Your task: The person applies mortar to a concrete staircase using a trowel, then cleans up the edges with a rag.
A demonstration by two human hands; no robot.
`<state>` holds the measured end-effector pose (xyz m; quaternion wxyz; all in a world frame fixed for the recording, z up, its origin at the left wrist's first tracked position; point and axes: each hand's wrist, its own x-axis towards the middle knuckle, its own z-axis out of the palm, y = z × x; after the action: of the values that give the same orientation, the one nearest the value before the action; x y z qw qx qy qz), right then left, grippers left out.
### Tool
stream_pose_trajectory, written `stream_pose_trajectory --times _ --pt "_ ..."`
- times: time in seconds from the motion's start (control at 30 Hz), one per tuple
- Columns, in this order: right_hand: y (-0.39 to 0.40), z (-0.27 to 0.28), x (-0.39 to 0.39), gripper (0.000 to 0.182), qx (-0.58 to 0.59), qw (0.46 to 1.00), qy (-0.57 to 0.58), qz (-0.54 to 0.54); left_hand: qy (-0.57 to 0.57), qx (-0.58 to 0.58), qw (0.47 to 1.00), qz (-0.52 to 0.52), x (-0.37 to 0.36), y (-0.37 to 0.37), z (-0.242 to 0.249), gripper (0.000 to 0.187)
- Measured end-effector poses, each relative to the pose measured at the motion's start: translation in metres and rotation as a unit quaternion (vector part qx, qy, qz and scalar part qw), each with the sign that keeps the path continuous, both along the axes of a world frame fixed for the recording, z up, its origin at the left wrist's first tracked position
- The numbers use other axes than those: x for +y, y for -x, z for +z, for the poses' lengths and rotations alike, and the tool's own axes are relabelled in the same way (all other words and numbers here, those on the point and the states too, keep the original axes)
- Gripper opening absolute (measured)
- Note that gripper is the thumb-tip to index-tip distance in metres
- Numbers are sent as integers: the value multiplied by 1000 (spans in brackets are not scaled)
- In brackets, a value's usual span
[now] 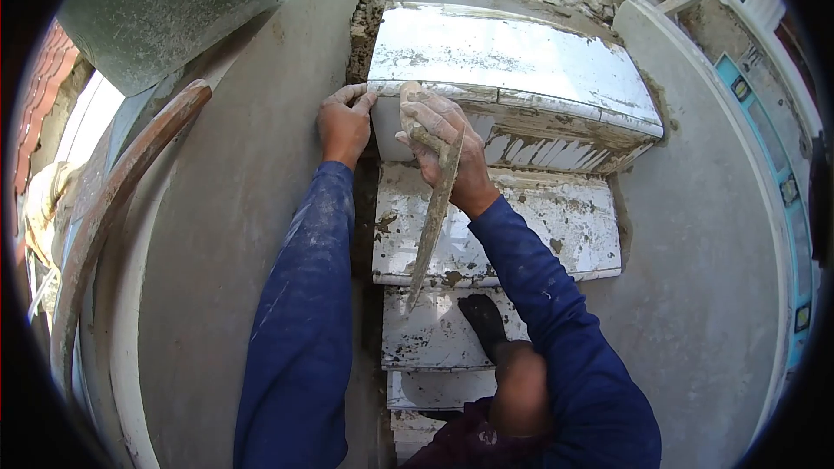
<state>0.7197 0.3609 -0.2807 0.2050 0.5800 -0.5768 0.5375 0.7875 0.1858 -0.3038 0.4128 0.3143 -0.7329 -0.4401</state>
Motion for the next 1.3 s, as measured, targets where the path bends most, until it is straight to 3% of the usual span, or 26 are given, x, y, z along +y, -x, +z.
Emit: stream_pose_trajectory --times 0.3,0.4,0.5,0.57,1.3 --pt "-3 3 9 39 -12 1000 16 -11 -15 -23 1000 -6 5 1 7 26" --pt "0 3 11 43 -15 1000 -1 -9 117 -7 992 39 8 4 5 28" --pt "0 1 12 39 2 1000 0 -10 296 -69 951 59 21 2 14 28" --pt "3 -1 10 32 12 1000 -10 -11 290 -68 954 32 22 6 10 26" --pt "5 -1 25 40 21 1000 -7 -20 336 -103 936 20 22 13 11 19"
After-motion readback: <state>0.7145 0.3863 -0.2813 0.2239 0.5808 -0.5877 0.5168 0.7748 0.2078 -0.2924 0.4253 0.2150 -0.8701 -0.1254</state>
